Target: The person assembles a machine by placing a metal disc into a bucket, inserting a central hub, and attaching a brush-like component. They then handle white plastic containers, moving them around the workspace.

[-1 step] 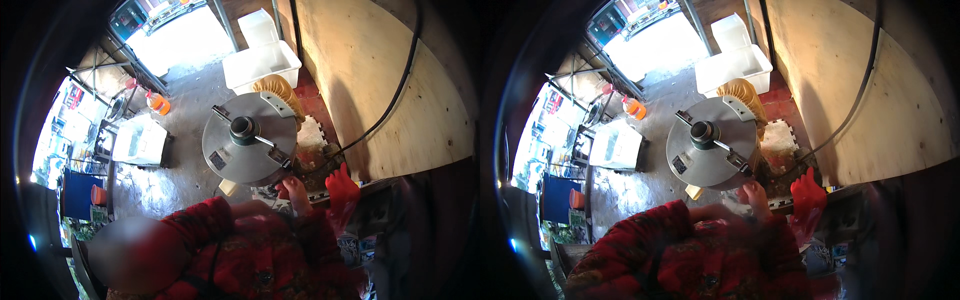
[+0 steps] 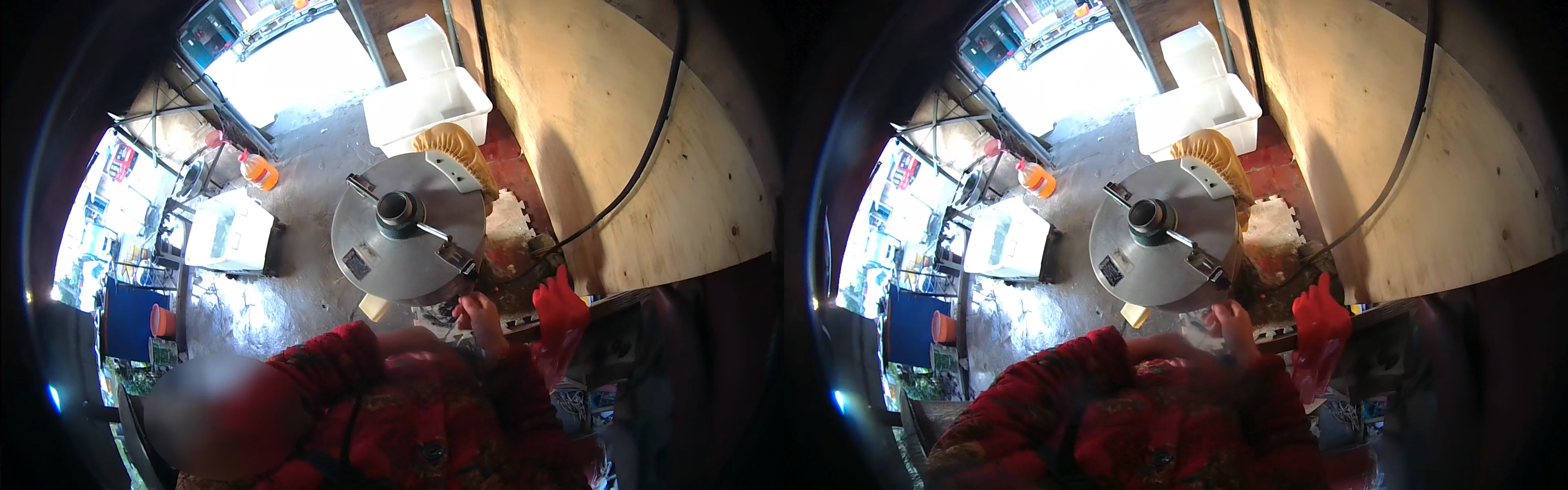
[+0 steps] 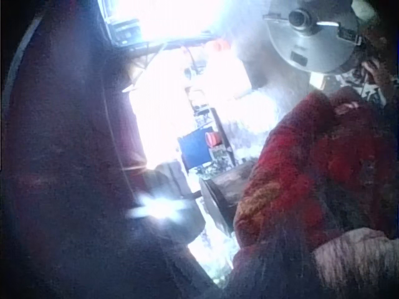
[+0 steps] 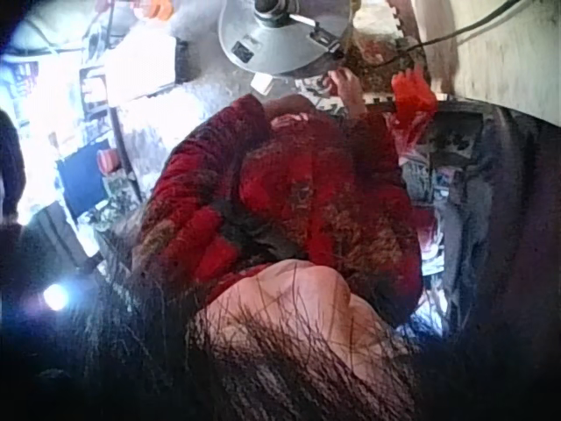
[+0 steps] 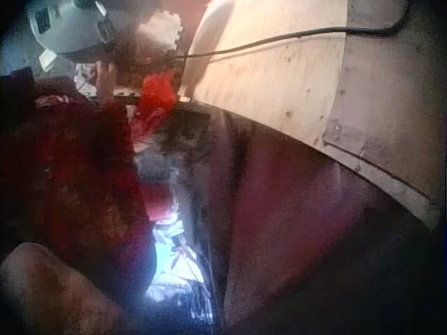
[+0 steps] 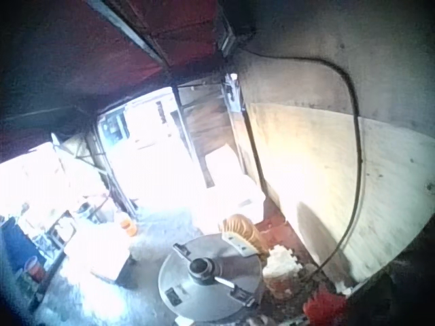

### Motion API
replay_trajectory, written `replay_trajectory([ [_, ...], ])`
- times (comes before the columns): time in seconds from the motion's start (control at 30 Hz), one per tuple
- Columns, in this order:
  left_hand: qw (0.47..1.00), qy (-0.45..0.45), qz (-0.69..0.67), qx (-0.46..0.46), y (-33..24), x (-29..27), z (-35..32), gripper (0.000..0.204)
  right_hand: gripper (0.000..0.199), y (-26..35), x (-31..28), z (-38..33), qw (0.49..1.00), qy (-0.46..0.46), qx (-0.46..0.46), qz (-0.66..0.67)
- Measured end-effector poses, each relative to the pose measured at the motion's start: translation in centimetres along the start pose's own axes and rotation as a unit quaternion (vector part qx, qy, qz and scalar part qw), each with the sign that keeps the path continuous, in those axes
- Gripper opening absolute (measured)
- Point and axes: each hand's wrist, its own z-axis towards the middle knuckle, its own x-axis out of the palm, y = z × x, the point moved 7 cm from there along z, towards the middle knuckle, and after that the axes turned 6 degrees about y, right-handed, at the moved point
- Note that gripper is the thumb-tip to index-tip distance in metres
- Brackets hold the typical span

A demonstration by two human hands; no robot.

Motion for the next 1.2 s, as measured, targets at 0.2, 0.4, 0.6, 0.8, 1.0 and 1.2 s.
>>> replay_trajectory([
  [0.2, 0.964, -0.226, 0.104, 0.099, -2.7, -4.4, -0.1, 0.027, 0.02, -6.1, 3.3, -4.6, 0.893, 0.181, -0.148, -0.384],
  [0.4, 0.929, -0.273, -0.249, 0.035, -5.0, -5.7, 1.9, 0.024, 0.024, -8.5, 2.5, -3.7, 0.789, 0.166, -0.163, -0.569],
  [0.6, 0.957, -0.252, -0.143, -0.016, -5.2, -4.3, 0.1, 0.022, 0.031, -0.7, -2.9, 0.4, 0.985, -0.109, -0.131, -0.008],
  [0.8, 0.978, -0.135, 0.147, -0.069, -7.4, -2.5, 0.7, 0.022, 0.014, 1.6, -0.7, -0.4, 0.958, -0.097, -0.153, -0.221],
  [1.0, 0.967, -0.252, -0.024, 0.036, -6.9, -3.1, -0.1, 0.023, 0.016, 2.8, -0.2, -4.0, 0.861, -0.149, -0.275, -0.401],
  [1.2, 0.879, -0.377, -0.292, 0.011, -6.6, -7.2, 1.9, 0.023, 0.019, 3.3, 1.3, -4.8, 0.802, -0.025, -0.184, -0.568],
])
